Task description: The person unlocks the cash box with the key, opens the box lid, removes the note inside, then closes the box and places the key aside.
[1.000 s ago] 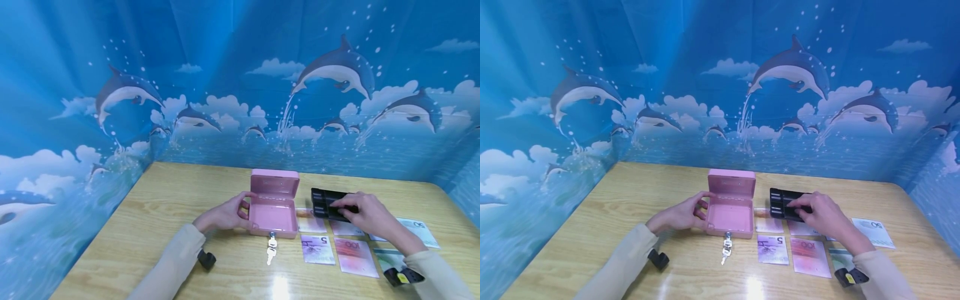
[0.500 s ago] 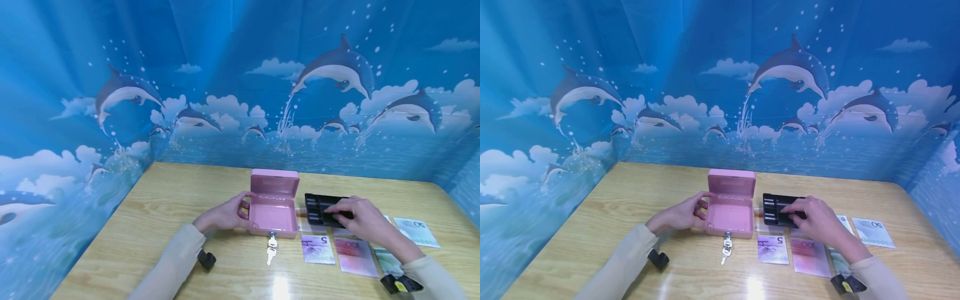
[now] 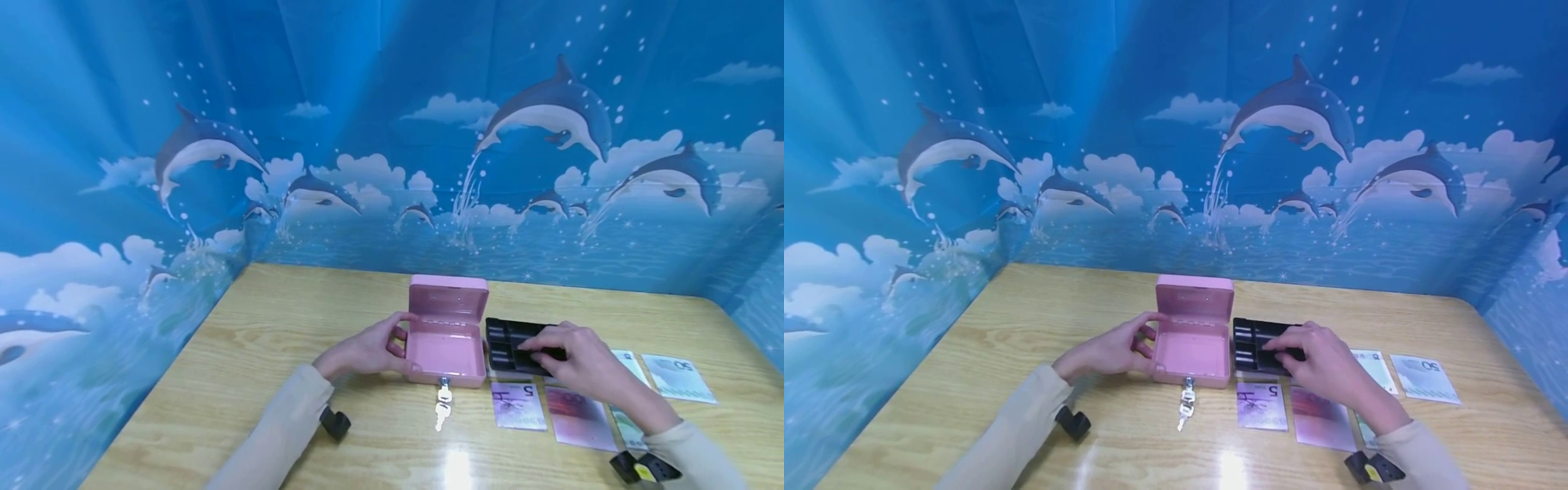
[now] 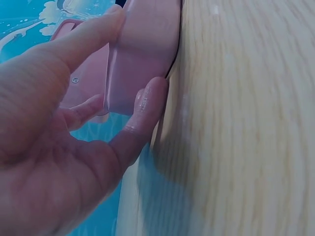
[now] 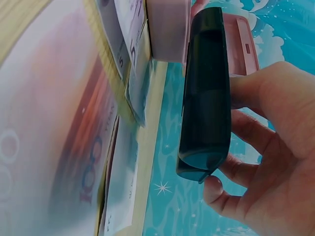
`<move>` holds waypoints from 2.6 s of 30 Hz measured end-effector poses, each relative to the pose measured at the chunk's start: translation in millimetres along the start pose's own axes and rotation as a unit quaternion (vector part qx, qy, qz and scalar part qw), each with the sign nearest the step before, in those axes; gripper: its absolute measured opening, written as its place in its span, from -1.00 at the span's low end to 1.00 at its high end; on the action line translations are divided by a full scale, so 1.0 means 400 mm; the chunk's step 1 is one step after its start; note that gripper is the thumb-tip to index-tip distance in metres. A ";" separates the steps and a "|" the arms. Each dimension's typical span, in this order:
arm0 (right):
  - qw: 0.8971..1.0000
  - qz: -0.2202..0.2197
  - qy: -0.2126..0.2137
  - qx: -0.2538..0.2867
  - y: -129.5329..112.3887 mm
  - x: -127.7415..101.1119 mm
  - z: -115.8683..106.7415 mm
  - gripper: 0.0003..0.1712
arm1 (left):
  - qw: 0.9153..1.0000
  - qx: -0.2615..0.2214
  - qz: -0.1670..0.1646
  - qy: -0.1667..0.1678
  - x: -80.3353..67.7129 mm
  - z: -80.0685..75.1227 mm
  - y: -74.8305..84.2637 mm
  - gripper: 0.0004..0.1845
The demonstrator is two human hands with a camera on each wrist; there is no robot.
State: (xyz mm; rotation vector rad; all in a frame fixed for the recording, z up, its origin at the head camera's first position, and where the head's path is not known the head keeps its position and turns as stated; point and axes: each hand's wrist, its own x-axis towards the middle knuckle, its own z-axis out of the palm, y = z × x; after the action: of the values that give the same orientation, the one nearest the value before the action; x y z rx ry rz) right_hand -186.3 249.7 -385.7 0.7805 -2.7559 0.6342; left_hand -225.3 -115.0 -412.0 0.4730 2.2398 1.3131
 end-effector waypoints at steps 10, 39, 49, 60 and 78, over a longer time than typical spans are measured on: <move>1.000 -0.023 0.015 0.011 -0.020 0.003 0.010 -0.56 | 1.000 0.017 -0.001 0.004 -0.017 -0.011 0.002 0.00; 0.995 -0.053 0.003 0.081 -0.113 0.076 0.074 -0.60 | 0.999 0.028 0.010 0.021 -0.040 -0.043 -0.008 -0.14; 0.993 -0.068 -0.014 0.099 -0.152 0.117 0.108 -0.64 | 0.992 0.002 0.038 0.117 -0.028 -0.096 0.034 -0.32; 0.993 -0.102 -0.013 0.061 -0.175 0.150 0.148 -0.72 | 0.980 -0.043 0.059 0.184 0.011 -0.106 0.078 -0.51; 0.993 -0.076 -0.011 0.086 -0.145 0.156 0.118 -0.78 | 0.981 -0.060 0.072 0.170 0.036 -0.088 0.092 -0.51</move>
State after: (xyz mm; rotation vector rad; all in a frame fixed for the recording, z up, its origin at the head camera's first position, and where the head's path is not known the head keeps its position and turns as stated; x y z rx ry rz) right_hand -211.2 155.6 -388.2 1.0292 -2.6543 0.8446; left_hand -255.6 -114.8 -368.9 0.3961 2.4133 1.7034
